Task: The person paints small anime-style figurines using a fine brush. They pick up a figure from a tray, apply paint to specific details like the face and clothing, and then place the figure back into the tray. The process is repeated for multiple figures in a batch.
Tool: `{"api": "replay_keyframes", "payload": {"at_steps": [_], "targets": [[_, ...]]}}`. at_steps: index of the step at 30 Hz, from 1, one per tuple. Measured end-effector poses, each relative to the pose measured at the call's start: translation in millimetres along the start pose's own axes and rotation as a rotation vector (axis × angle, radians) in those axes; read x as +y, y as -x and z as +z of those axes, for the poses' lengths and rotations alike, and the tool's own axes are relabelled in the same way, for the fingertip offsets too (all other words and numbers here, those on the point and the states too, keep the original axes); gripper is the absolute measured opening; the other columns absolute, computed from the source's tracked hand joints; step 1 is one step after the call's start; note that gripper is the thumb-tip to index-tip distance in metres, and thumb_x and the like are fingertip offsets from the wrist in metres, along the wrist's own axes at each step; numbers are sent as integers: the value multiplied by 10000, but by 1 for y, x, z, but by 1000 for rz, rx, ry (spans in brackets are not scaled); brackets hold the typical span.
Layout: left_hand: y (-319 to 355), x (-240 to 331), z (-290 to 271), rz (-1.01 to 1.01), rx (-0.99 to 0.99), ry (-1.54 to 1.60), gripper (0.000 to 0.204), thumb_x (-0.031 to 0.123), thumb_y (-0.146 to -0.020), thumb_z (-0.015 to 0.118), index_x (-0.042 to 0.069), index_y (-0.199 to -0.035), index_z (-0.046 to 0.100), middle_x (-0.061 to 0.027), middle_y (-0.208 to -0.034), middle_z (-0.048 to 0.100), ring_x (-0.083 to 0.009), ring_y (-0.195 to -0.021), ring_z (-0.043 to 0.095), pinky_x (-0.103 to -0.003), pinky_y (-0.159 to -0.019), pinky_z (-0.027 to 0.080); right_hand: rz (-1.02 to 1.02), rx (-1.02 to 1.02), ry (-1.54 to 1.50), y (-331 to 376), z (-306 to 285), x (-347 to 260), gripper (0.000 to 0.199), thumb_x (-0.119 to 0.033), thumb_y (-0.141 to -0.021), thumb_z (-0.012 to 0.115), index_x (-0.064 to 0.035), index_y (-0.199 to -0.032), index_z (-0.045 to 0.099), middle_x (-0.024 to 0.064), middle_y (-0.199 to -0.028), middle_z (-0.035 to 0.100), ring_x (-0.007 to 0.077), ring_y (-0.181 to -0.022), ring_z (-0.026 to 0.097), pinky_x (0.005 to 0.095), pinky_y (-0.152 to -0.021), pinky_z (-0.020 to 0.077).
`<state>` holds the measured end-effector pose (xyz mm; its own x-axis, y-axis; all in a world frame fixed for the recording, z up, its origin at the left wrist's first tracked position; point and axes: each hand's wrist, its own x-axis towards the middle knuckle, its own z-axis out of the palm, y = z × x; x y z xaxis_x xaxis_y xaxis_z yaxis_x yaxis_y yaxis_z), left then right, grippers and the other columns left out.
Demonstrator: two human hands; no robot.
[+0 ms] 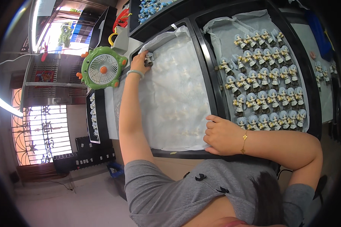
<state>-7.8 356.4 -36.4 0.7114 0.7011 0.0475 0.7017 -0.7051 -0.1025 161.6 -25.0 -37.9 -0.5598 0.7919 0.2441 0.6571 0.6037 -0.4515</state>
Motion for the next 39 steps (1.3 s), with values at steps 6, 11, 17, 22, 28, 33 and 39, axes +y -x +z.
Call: {"api": "replay_keyframes", "payload": {"at_steps": [6,11,17,22,28,33,39], "targets": [[-17,136,-61,417,260,319,252,74,-707,582,52,-958,592,-125,-927,588,-294,-896,562,-361,-787,446,-2,-57,-3,-1,5,-1,306,-357,-749,578,-57,-694,598,61,-694,569,210,-819,533,378,-1002,272],[-71,294,-33,411,-99,268,313,160,-736,520,27,-1006,604,-189,-976,611,-328,-924,587,-389,-797,465,26,-74,-3,1,0,0,284,-343,-741,587,-64,-687,592,60,-694,563,209,-822,533,372,-998,282],[-117,325,8,351,-486,44,369,121,-692,566,27,-1049,578,-195,-1014,601,-336,-965,574,-393,-819,460,-43,-2,1,-2,4,-1,290,-339,-728,591,-60,-650,607,79,-672,582,225,-810,534,354,-959,309],[-59,274,-33,337,212,628,261,152,-811,532,74,-1060,539,-164,-996,557,-309,-858,583,-385,-762,468,-26,-10,6,-1,3,4,295,-344,-734,587,-61,-653,609,77,-674,584,224,-817,533,361,-971,298],[79,203,-83,104,-448,1922,545,148,-798,567,62,-1297,366,-88,-1108,499,-179,-914,563,-337,-816,467,-24,-45,26,-3,-1,-2,273,-334,-730,593,-66,-682,596,62,-688,570,212,-822,529,374,-986,293],[136,189,-90,280,-396,1962,714,116,-713,648,39,-1326,289,-129,-1222,438,-170,-936,556,-315,-863,441,-29,-4,23,-3,-2,-2,261,-316,-717,599,-61,-657,600,64,-668,574,210,-790,527,368,-984,296],[150,186,-81,454,-238,1776,681,35,-703,636,62,-1309,326,-121,-1219,439,-154,-939,552,-303,-854,446,-16,-38,-10,-6,-6,-3,255,-307,-722,598,-57,-676,581,61,-679,570,206,-809,528,376,-984,299]]}}
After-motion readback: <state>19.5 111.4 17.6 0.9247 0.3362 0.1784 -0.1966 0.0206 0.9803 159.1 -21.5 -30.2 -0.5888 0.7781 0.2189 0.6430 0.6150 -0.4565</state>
